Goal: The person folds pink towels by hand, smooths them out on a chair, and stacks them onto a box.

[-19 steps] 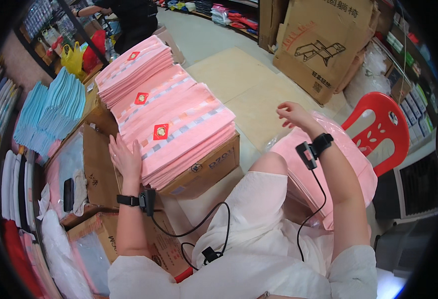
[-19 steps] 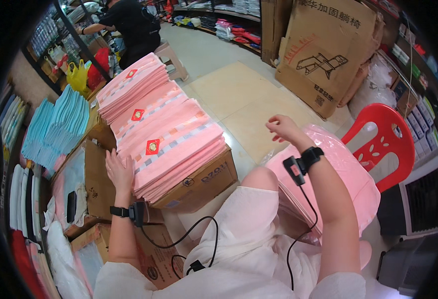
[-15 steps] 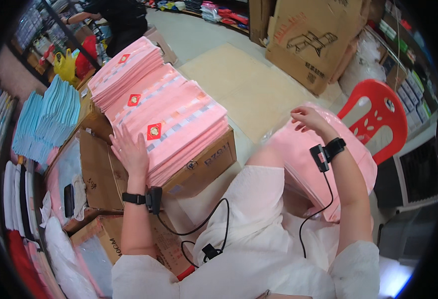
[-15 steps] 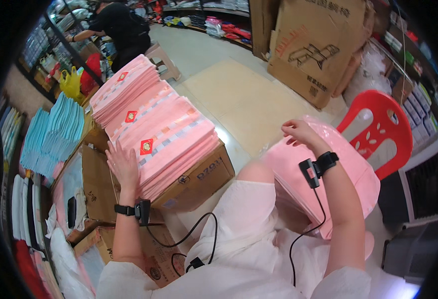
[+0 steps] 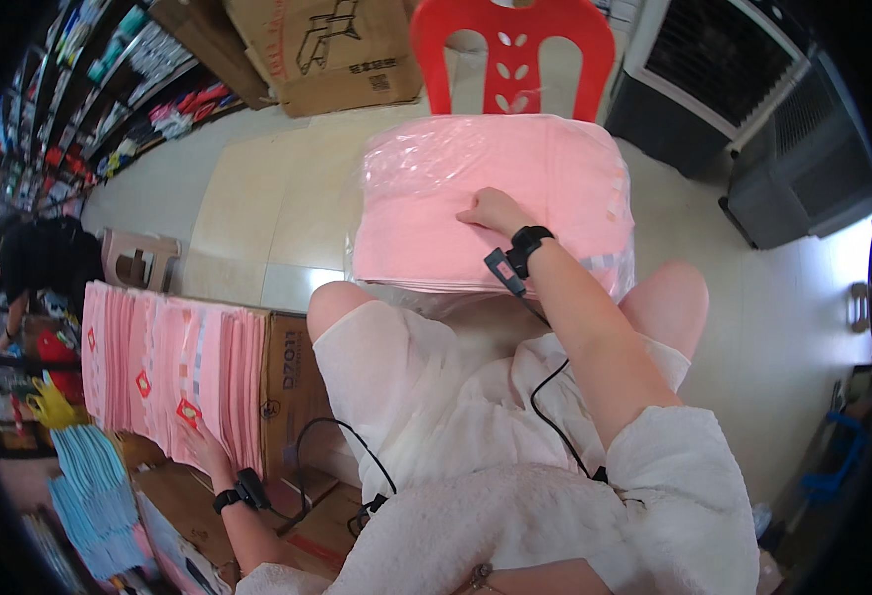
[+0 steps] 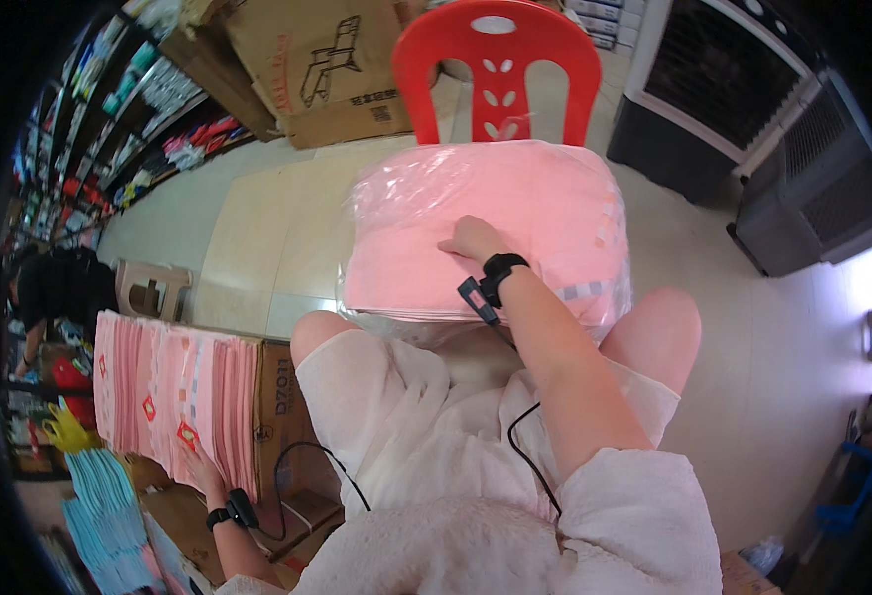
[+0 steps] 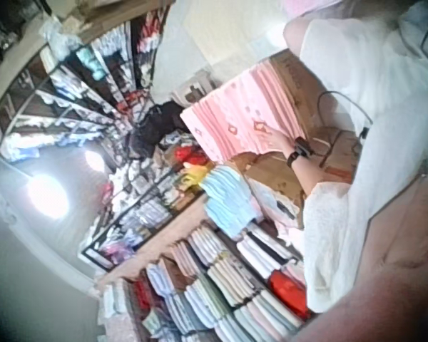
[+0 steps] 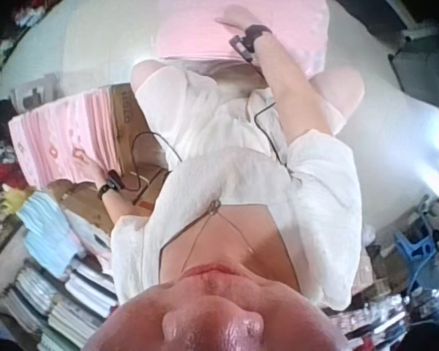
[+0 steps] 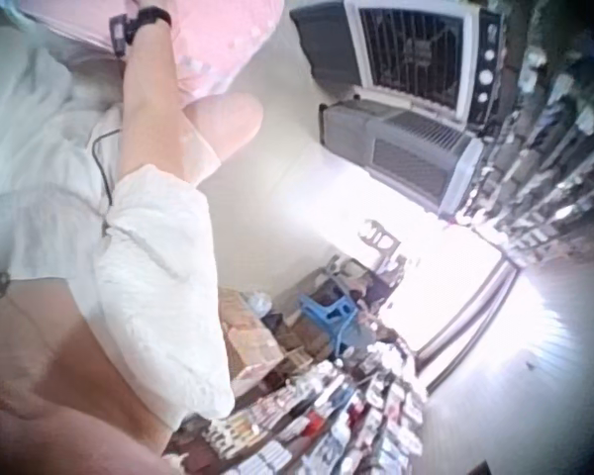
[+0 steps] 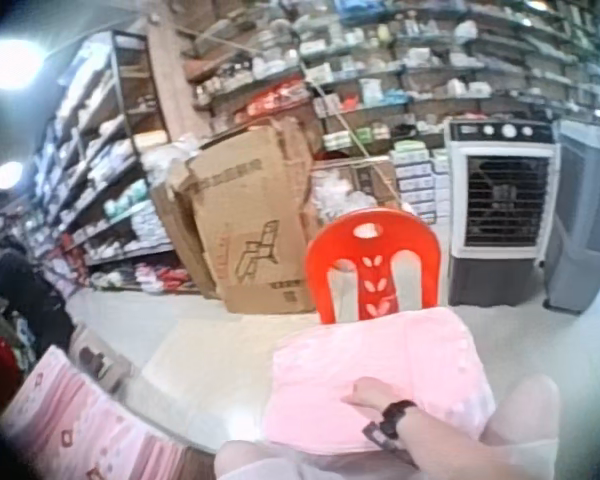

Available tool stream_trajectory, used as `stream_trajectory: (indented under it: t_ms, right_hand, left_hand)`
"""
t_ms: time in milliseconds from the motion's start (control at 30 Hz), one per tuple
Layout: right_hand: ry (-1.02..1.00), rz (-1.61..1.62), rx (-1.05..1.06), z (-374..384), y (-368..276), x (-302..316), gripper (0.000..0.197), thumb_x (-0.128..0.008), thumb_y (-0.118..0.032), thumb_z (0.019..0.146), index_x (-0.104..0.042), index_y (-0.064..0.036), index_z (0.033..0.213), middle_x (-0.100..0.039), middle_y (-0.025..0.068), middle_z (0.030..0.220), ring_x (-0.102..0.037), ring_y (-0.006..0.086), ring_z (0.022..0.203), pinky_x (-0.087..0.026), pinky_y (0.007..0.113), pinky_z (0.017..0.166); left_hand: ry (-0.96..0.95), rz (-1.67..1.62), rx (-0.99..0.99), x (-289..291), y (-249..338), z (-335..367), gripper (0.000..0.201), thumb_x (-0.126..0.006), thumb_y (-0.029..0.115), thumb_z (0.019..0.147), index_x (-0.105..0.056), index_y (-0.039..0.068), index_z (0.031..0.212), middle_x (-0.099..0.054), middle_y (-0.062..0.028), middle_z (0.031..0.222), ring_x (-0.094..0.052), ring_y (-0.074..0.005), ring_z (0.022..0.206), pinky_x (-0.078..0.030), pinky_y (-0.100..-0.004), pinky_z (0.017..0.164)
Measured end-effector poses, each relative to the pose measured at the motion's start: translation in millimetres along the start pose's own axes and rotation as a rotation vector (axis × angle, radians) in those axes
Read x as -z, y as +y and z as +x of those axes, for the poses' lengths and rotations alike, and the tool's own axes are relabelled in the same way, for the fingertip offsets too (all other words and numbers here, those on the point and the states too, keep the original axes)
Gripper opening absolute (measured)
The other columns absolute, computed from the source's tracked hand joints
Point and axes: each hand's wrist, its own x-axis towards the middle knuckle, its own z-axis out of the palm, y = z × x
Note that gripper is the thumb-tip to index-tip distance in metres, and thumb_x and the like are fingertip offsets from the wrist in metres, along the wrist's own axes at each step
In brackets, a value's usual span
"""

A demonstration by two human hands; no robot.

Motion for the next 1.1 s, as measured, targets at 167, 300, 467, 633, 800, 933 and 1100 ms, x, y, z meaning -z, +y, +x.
stream_trajectory:
  t_ms: [167,300,467,633,800,933,1100]
  right_hand:
    - [0.067,0.154,0.006,-11,-13,-10,0.036,-0.060,-0.034,0.068,-0.063,0.0007,0.077,-0.061,0.0224,0.082,-0.059,0.0346,0.079,-0.046,0.042,0.073]
    - [0.142,0.070,-0.073,-33,34,-2,0.025,-0.057,-0.025,0.070,-0.061,-0.0012,0.077,-0.060,0.0211,0.081,-0.059,0.0347,0.079,-0.047,0.041,0.070]
    - [0.267,-0.197,-0.073,-72,28,47,0.020,-0.056,-0.021,0.073,-0.059,-0.0014,0.078,-0.060,0.0180,0.081,-0.059,0.0322,0.077,-0.047,0.041,0.069]
    - [0.354,-0.412,-0.121,-120,65,94,0.024,-0.059,-0.023,0.073,-0.055,-0.0051,0.087,-0.058,0.0130,0.080,-0.060,0.0299,0.074,-0.048,0.041,0.068]
    - [-0.163,-0.447,-0.271,-141,54,120,0.048,-0.065,-0.028,0.066,-0.053,-0.0027,0.104,-0.061,0.0152,0.092,-0.060,0.0288,0.077,-0.047,0.039,0.067]
    - [-0.095,-0.161,0.056,-165,139,95,0.059,-0.067,-0.030,0.065,-0.046,-0.0007,0.111,-0.063,0.0146,0.075,-0.060,0.0297,0.067,-0.047,0.039,0.058]
    - [-0.073,-0.128,-0.316,-150,79,112,0.055,-0.064,-0.026,0.066,-0.042,0.0002,0.109,-0.061,0.0173,0.080,-0.061,0.0310,0.070,-0.048,0.039,0.062]
  left_hand:
    - [-0.061,0.093,-0.162,4,-79,41,0.058,-0.032,0.039,0.092,-0.013,0.010,0.139,-0.019,-0.0179,0.141,-0.019,-0.0342,0.129,-0.017,-0.0400,0.105]
    - [-0.540,0.013,-0.094,26,15,63,0.050,-0.043,0.036,0.086,-0.042,0.001,0.123,-0.053,-0.0248,0.111,-0.053,-0.0331,0.103,-0.042,-0.0385,0.085]
    - [-0.018,0.194,-0.461,82,113,112,0.046,-0.058,0.028,0.077,-0.051,-0.003,0.111,-0.055,-0.0271,0.102,-0.056,-0.0375,0.092,-0.046,-0.0393,0.074]
    - [-0.650,-0.419,-0.932,-4,380,42,0.042,-0.058,0.029,0.081,-0.052,0.000,0.110,-0.060,-0.0109,0.098,-0.057,-0.0185,0.086,-0.046,-0.0295,0.074]
    - [-1.180,-0.107,-0.786,-114,446,19,0.050,-0.054,0.043,0.077,-0.057,-0.001,0.100,-0.062,-0.0163,0.091,-0.061,-0.0277,0.069,-0.048,-0.0369,0.062]
    - [-0.713,-0.366,-0.775,-189,439,-15,0.056,-0.046,0.050,0.080,-0.061,-0.003,0.091,-0.060,-0.0253,0.096,-0.057,-0.0376,0.093,-0.044,-0.0417,0.080]
    - [-1.074,-0.439,-0.426,-177,415,-6,0.064,-0.029,0.050,0.087,-0.061,-0.006,0.087,-0.062,-0.0213,0.087,-0.058,-0.0340,0.083,-0.043,-0.0388,0.075]
